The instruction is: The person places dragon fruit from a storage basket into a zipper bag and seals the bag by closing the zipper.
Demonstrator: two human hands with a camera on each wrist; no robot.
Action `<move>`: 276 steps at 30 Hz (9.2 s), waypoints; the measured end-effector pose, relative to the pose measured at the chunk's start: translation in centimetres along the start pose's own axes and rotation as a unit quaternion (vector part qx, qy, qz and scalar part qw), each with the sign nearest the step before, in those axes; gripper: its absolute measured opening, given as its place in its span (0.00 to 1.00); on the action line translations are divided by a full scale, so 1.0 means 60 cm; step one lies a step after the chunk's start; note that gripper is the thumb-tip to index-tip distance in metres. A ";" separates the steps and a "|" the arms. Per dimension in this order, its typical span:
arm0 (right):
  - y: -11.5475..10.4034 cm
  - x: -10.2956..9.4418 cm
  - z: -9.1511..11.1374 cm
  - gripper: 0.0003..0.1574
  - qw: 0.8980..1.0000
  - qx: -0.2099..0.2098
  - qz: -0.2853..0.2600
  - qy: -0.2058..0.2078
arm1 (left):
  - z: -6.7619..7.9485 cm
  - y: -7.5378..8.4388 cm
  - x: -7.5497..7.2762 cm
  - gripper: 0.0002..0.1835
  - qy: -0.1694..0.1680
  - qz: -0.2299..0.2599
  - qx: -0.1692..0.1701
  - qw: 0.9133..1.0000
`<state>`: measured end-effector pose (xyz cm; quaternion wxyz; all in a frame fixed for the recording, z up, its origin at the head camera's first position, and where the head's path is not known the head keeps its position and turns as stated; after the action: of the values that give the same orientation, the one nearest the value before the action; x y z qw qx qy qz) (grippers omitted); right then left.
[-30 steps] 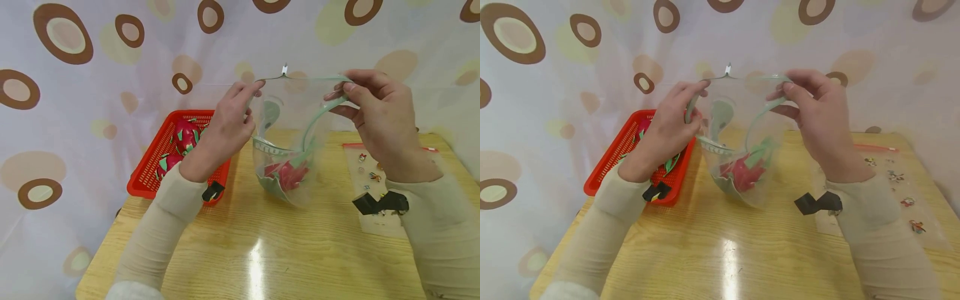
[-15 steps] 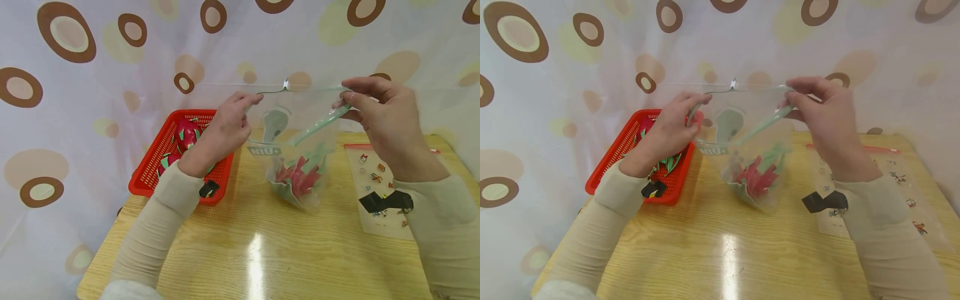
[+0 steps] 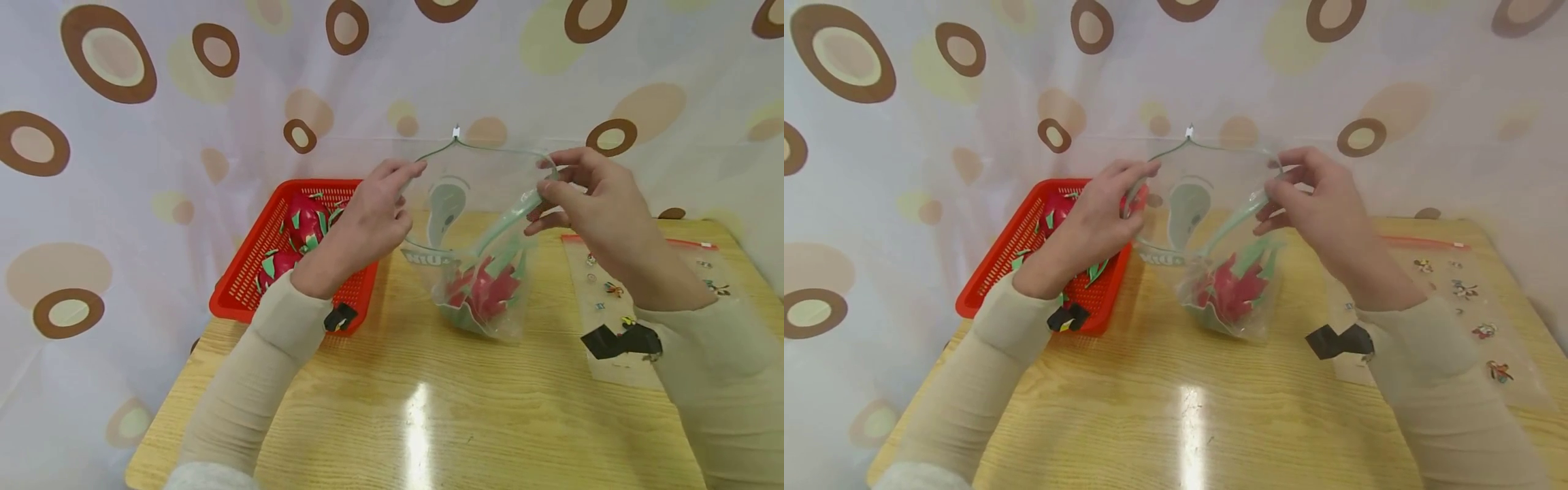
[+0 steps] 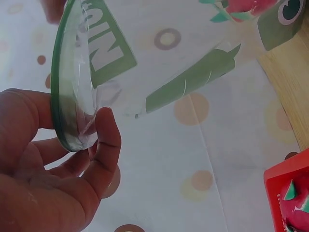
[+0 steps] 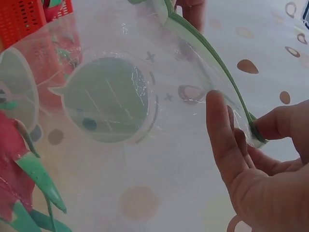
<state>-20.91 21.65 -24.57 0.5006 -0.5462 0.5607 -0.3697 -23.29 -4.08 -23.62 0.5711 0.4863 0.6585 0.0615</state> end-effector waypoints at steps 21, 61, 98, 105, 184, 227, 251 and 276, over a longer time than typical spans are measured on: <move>-0.021 -0.013 0.010 0.22 0.985 -0.041 -0.163 0.037 | -0.005 -0.009 0.001 0.29 0.036 0.004 -0.025 0.999; 0.013 -0.005 0.026 0.18 0.967 -0.022 -0.248 -0.054 | 0.047 -0.080 -0.063 0.20 0.051 0.087 -0.122 0.987; 0.014 0.013 0.043 0.18 0.981 -0.014 -0.186 -0.049 | 0.176 -0.271 -0.078 0.44 -0.159 -0.082 -0.369 0.912; 0.017 0.016 0.046 0.18 0.980 -0.008 -0.194 -0.053 | 0.180 -0.278 -0.065 0.46 -0.169 -0.084 -0.379 0.906; 0.030 0.023 0.057 0.16 0.987 0.009 -0.153 -0.057 | 0.173 -0.227 -0.100 0.28 0.013 0.125 -0.311 0.942; 0.040 0.030 0.046 0.15 0.985 0.022 -0.158 -0.058 | 0.113 -0.026 -0.102 0.28 0.047 0.543 -0.070 0.835; 0.042 0.037 0.053 0.18 0.989 0.040 -0.133 -0.050 | 0.071 0.049 -0.034 0.28 -0.081 0.475 -0.085 0.872; 0.040 0.031 0.058 0.14 0.984 0.001 -0.173 -0.046 | 0.085 0.061 -0.031 0.26 -0.136 0.334 -0.128 0.924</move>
<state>-17.96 20.57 -27.99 0.4549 -0.6509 0.4336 -0.4260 -17.27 -5.92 -21.72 0.6588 0.6044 0.3606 0.2657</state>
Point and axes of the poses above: each hand's wrist, its own z-axis away from the middle knuckle, its own x-axis out of the palm, y = z × x, the point moved 4 cm from there along -z, towards the middle knuckle, and after that the axes turned 10 degrees about z, right-handed, at the moved point
